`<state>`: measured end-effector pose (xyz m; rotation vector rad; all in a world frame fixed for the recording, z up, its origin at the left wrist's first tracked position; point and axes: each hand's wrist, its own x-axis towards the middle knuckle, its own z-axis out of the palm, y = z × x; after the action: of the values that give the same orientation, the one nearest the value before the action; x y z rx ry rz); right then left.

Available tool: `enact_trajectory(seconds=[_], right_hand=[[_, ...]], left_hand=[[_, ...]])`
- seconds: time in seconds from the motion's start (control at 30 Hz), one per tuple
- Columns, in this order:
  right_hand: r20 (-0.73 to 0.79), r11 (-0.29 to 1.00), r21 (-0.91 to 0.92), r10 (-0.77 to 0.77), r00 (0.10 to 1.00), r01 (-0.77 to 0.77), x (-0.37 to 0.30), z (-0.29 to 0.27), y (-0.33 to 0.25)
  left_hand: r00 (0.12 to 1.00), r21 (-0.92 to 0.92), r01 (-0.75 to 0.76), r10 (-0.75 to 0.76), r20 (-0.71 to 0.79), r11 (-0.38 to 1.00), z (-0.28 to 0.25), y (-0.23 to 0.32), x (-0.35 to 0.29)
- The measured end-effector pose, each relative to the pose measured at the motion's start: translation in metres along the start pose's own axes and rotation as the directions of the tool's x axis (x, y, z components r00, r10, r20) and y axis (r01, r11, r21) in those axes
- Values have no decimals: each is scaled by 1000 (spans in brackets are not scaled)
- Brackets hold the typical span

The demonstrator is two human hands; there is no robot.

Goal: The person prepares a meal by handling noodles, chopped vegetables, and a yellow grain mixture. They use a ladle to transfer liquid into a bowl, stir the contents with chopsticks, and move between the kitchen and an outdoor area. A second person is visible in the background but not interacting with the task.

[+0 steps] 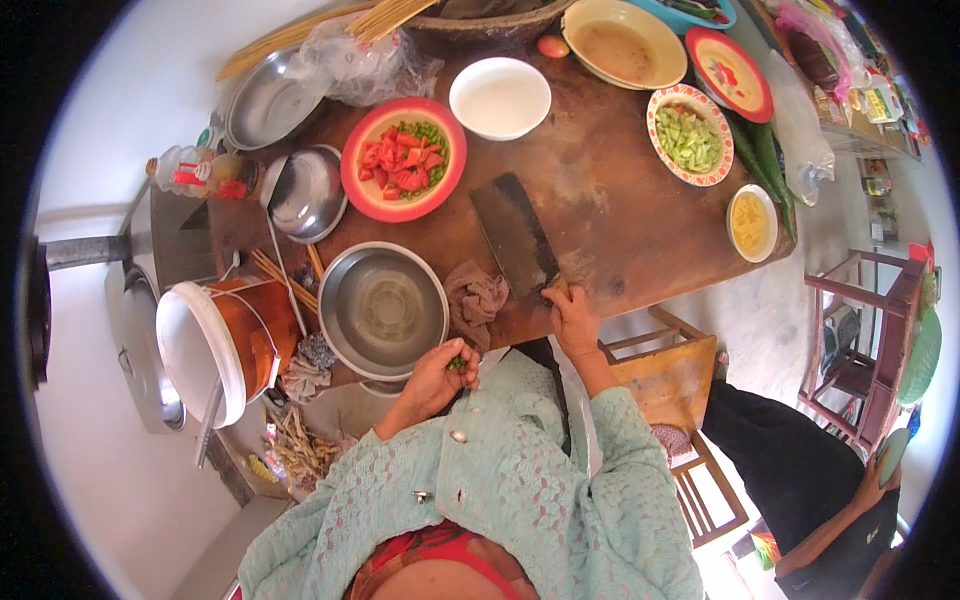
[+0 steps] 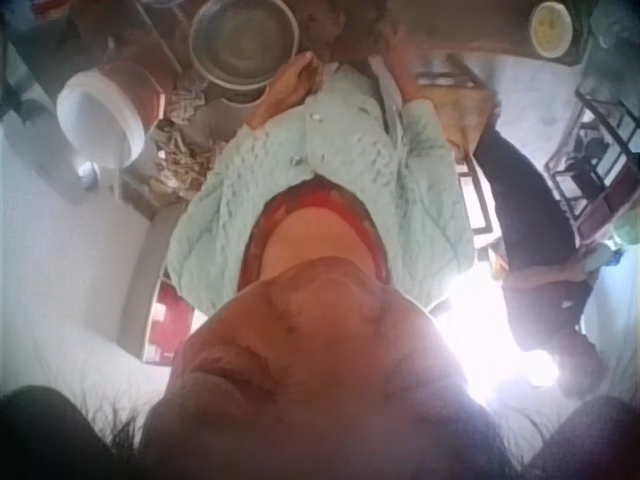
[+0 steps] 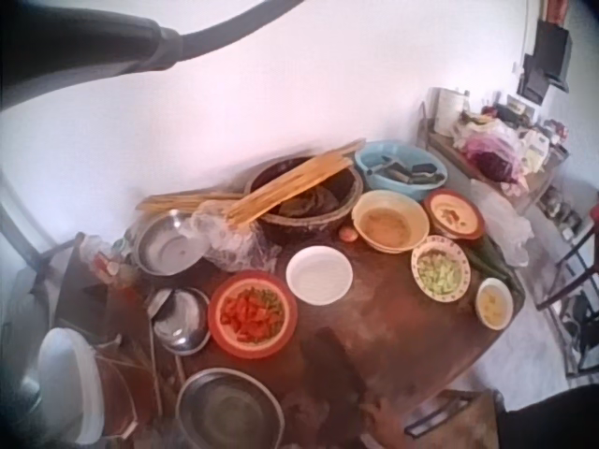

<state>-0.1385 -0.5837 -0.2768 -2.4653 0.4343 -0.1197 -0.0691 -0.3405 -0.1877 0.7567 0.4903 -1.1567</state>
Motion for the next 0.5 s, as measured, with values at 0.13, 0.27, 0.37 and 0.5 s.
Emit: enact_trajectory(seconds=[0.13, 0.27, 0.37, 0.5], right_hand=[[-26, 984, -143, -115, 993, 110, 3, 2, -9], [-36, 954, -261, -160, 986, 145, 8, -2, -28], [26, 968, -104, -226, 974, 228, 19, -9, -58], [252, 917, -5, -384, 888, 398, 22, 10, -99]], left_hand=[[1000, 18, -6, 6, -3, 1000, 2, -1, -2], [999, 9, -32, 32, 4, 999, -1, -2, -5], [999, 18, -38, 37, 1, 999, -1, -1, -8], [999, 26, -24, 25, -24, 999, 1, 0, -11]])
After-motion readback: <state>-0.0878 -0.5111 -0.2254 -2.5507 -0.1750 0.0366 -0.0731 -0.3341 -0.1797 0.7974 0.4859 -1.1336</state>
